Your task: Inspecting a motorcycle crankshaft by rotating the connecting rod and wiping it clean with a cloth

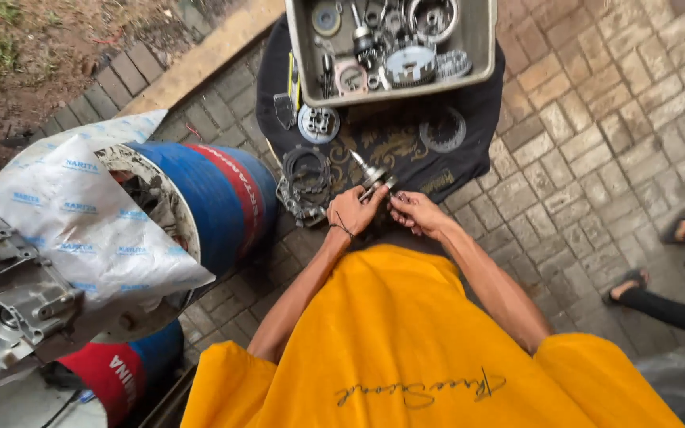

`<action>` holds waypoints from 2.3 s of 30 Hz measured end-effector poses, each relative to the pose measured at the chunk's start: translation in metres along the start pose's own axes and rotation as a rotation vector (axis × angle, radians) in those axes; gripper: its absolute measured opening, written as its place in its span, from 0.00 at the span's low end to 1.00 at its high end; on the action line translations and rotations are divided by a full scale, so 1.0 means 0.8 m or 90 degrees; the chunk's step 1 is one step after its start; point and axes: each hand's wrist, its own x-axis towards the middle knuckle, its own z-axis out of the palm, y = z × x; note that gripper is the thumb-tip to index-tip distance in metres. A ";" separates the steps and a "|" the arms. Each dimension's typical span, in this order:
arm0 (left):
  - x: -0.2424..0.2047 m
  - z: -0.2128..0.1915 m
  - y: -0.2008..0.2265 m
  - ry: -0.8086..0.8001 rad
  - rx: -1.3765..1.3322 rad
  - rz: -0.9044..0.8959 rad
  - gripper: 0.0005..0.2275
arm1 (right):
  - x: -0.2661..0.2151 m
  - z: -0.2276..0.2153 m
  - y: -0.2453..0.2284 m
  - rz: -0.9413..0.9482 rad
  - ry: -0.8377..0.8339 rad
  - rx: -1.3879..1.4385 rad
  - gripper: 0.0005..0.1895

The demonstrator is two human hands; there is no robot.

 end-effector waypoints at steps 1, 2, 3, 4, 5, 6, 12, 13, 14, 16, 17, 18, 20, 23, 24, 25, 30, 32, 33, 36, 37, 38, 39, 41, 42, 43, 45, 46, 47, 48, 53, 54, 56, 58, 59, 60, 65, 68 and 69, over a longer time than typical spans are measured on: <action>0.013 0.001 0.007 0.007 -0.006 -0.003 0.31 | 0.012 -0.009 -0.012 0.000 -0.007 -0.008 0.13; 0.026 0.001 0.013 0.035 -0.024 0.004 0.31 | 0.024 -0.017 -0.022 -0.028 -0.003 -0.046 0.13; 0.030 0.009 0.012 0.056 -0.044 0.004 0.31 | 0.027 -0.024 -0.023 -0.045 0.001 -0.082 0.13; 0.034 0.024 0.002 0.056 -0.052 -0.008 0.31 | 0.041 -0.037 -0.010 -0.035 -0.006 -0.087 0.13; 0.052 0.031 -0.001 0.079 -0.073 0.002 0.30 | 0.068 -0.052 -0.011 -0.058 -0.008 -0.126 0.12; 0.070 0.037 -0.003 0.101 -0.094 0.013 0.28 | 0.095 -0.067 -0.013 -0.081 -0.010 -0.163 0.10; 0.127 0.077 -0.008 0.156 -0.163 0.038 0.27 | 0.137 -0.109 -0.071 -0.128 0.010 -0.536 0.08; 0.124 0.079 -0.010 0.164 -0.164 0.038 0.27 | 0.135 -0.105 -0.078 -0.134 0.005 -0.540 0.08; 0.122 0.081 -0.012 0.160 -0.163 0.013 0.30 | 0.133 -0.101 -0.084 -0.150 0.007 -0.622 0.09; 0.105 0.100 -0.016 0.147 -0.165 -0.018 0.32 | 0.106 -0.100 -0.089 -0.153 0.009 -0.707 0.13; 0.100 0.101 -0.022 0.150 -0.183 -0.023 0.34 | 0.096 -0.092 -0.097 -0.144 -0.006 -0.708 0.15; 0.094 0.103 -0.028 0.153 -0.200 -0.029 0.36 | 0.085 -0.085 -0.105 -0.136 -0.021 -0.710 0.17; 0.089 0.098 -0.034 0.126 -0.168 -0.051 0.38 | 0.088 -0.097 -0.108 -0.143 0.006 -0.714 0.18; 0.076 0.105 -0.051 0.080 -0.155 -0.096 0.42 | 0.086 -0.117 -0.096 -0.157 0.020 -0.702 0.16; 0.076 0.106 -0.057 0.071 -0.170 -0.110 0.43 | 0.088 -0.124 -0.093 -0.177 0.014 -0.685 0.14; 0.074 0.105 -0.058 0.066 -0.174 -0.116 0.43 | 0.090 -0.129 -0.088 -0.169 0.009 -0.688 0.14; 0.048 0.083 -0.044 0.047 -0.212 -0.090 0.44 | 0.081 -0.119 -0.076 -0.351 0.044 -0.673 0.11; 0.043 0.081 -0.047 0.030 -0.210 -0.087 0.44 | 0.069 -0.093 -0.072 -0.377 0.078 -0.618 0.14; 0.047 0.079 -0.044 0.015 -0.213 -0.077 0.44 | 0.066 -0.083 -0.076 -0.405 0.114 -0.568 0.18; 0.028 0.054 -0.024 -0.026 -0.241 -0.084 0.51 | 0.052 -0.045 -0.079 -0.468 0.152 -0.581 0.14; 0.030 0.054 -0.029 -0.024 -0.237 -0.078 0.51 | 0.052 -0.038 -0.079 -0.474 0.157 -0.579 0.14; 0.032 0.054 -0.033 -0.034 -0.242 -0.068 0.50 | 0.052 -0.031 -0.080 -0.507 0.171 -0.599 0.14; 0.032 0.057 -0.038 -0.047 -0.246 -0.062 0.48 | 0.049 -0.025 -0.078 -0.536 0.185 -0.618 0.14; 0.037 0.056 -0.041 -0.051 -0.251 -0.051 0.44 | 0.060 -0.018 -0.077 -0.546 0.179 -0.601 0.15; 0.039 0.059 -0.043 -0.055 -0.260 -0.044 0.41 | 0.064 -0.017 -0.073 -0.553 0.168 -0.586 0.17; 0.054 0.069 -0.054 -0.058 -0.262 -0.049 0.41 | 0.070 -0.019 -0.076 -0.548 0.165 -0.586 0.17; 0.079 0.092 -0.083 -0.046 -0.286 -0.016 0.39 | 0.079 -0.023 -0.073 -0.585 0.146 -0.608 0.17; 0.086 0.112 -0.103 -0.051 -0.288 -0.024 0.39 | 0.071 -0.020 -0.066 -0.575 0.142 -0.608 0.17; 0.102 0.124 -0.116 -0.041 -0.313 -0.028 0.36 | 0.071 -0.017 -0.072 -0.570 0.122 -0.596 0.18; 0.119 0.135 -0.128 -0.031 -0.337 -0.031 0.32 | 0.071 -0.015 -0.078 -0.565 0.101 -0.584 0.18; 0.121 0.141 -0.134 -0.005 -0.392 -0.031 0.29 | 0.063 -0.017 -0.090 -0.580 0.031 -0.575 0.16; 0.113 0.135 -0.128 0.007 -0.372 -0.022 0.31 | 0.061 -0.018 -0.095 -0.593 0.032 -0.572 0.14; 0.098 0.128 -0.115 0.016 -0.355 -0.012 0.33 | 0.069 -0.032 -0.096 -0.633 0.058 -0.614 0.12; 0.098 0.121 -0.111 0.028 -0.334 0.010 0.35 | 0.081 -0.037 -0.098 -0.685 0.091 -0.655 0.11; 0.100 0.123 -0.113 0.020 -0.334 0.007 0.35 | 0.083 -0.038 -0.095 -0.710 0.116 -0.665 0.11; 0.101 0.126 -0.115 0.012 -0.334 0.003 0.34 | 0.084 -0.040 -0.092 -0.735 0.142 -0.675 0.12; 0.088 0.114 -0.105 -0.004 -0.342 -0.012 0.37 | 0.059 -0.008 -0.078 -0.791 0.084 -0.657 0.11; 0.089 0.121 -0.106 -0.018 -0.340 -0.033 0.39 | 0.049 -0.009 -0.066 -0.826 0.071 -0.669 0.11; 0.094 0.120 -0.105 -0.014 -0.334 -0.038 0.40 | 0.052 -0.010 -0.066 -0.840 0.067 -0.666 0.11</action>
